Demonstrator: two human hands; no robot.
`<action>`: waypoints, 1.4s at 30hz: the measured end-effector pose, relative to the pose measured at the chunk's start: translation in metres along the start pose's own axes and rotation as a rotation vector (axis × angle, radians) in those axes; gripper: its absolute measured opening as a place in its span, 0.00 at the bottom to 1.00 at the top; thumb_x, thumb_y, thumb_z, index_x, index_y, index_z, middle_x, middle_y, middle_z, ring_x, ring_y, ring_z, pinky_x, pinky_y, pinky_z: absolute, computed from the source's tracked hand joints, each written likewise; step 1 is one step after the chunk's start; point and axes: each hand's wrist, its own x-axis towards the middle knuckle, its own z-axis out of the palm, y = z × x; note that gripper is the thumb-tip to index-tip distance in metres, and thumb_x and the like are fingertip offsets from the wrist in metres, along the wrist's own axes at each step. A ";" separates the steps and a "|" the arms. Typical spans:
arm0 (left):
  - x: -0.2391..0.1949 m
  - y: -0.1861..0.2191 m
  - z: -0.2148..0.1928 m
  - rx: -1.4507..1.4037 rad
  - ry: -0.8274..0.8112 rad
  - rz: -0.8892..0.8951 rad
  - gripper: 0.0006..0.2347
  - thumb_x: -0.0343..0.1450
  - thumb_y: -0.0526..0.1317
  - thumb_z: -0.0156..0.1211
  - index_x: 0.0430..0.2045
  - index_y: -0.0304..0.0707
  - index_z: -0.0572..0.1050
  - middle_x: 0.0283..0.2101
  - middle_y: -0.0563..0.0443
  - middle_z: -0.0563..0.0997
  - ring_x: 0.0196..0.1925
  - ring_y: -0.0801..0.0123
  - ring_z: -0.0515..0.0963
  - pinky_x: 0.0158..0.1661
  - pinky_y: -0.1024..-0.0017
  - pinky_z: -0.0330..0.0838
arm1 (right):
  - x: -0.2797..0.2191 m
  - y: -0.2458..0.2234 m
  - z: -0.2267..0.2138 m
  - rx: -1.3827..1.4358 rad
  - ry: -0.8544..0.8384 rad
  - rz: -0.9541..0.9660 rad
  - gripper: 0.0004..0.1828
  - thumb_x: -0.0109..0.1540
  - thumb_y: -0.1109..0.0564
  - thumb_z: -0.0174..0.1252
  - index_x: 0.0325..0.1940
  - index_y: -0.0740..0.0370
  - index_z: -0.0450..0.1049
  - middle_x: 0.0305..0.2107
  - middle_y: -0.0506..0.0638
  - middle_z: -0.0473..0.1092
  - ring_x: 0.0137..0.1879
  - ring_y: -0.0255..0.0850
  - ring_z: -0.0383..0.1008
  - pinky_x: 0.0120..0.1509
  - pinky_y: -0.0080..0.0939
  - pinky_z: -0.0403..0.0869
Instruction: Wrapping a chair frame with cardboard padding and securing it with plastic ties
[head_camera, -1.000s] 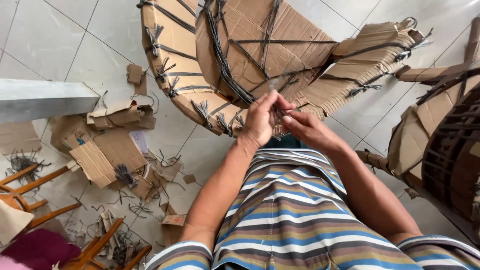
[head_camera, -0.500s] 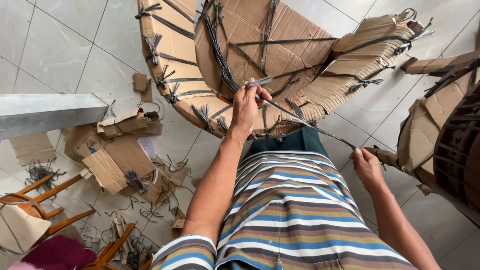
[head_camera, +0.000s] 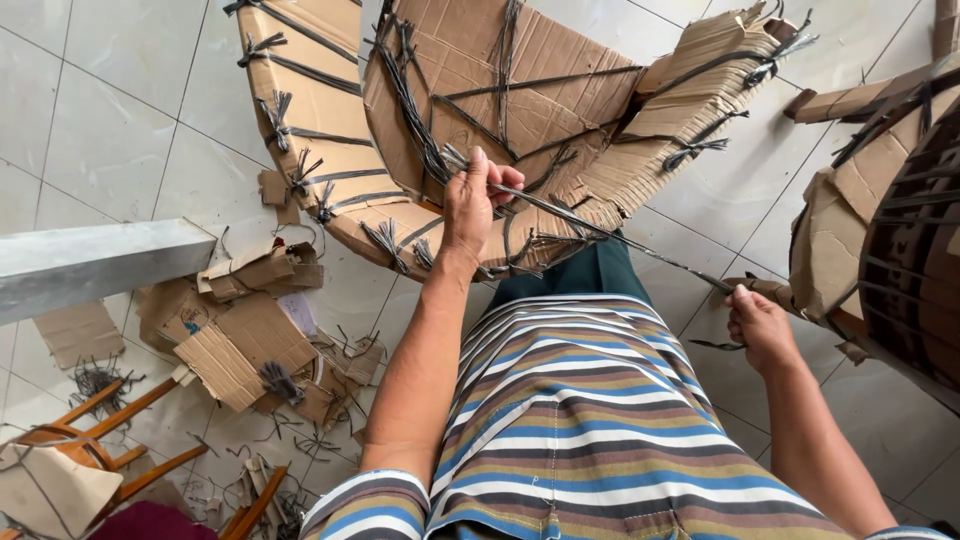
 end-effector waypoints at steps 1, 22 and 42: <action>0.002 -0.003 -0.005 0.004 -0.011 -0.002 0.21 0.77 0.57 0.39 0.21 0.45 0.70 0.33 0.47 0.86 0.37 0.66 0.84 0.39 0.72 0.76 | -0.001 -0.005 -0.002 0.009 0.008 0.001 0.20 0.75 0.41 0.51 0.37 0.57 0.69 0.20 0.43 0.53 0.24 0.35 0.52 0.27 0.32 0.52; -0.076 0.000 0.072 0.539 -0.691 0.260 0.16 0.79 0.49 0.48 0.20 0.46 0.64 0.21 0.61 0.61 0.22 0.75 0.62 0.21 0.73 0.56 | -0.128 -0.221 0.089 -0.415 -0.365 -0.537 0.14 0.73 0.52 0.50 0.37 0.59 0.74 0.19 0.40 0.57 0.25 0.30 0.52 0.26 0.32 0.54; -0.076 -0.032 0.058 0.647 -0.659 0.051 0.09 0.76 0.45 0.58 0.30 0.42 0.77 0.29 0.56 0.78 0.30 0.73 0.75 0.30 0.73 0.70 | -0.113 -0.216 0.109 0.919 -0.260 -0.275 0.10 0.71 0.52 0.54 0.36 0.46 0.64 0.22 0.36 0.51 0.23 0.26 0.49 0.23 0.21 0.51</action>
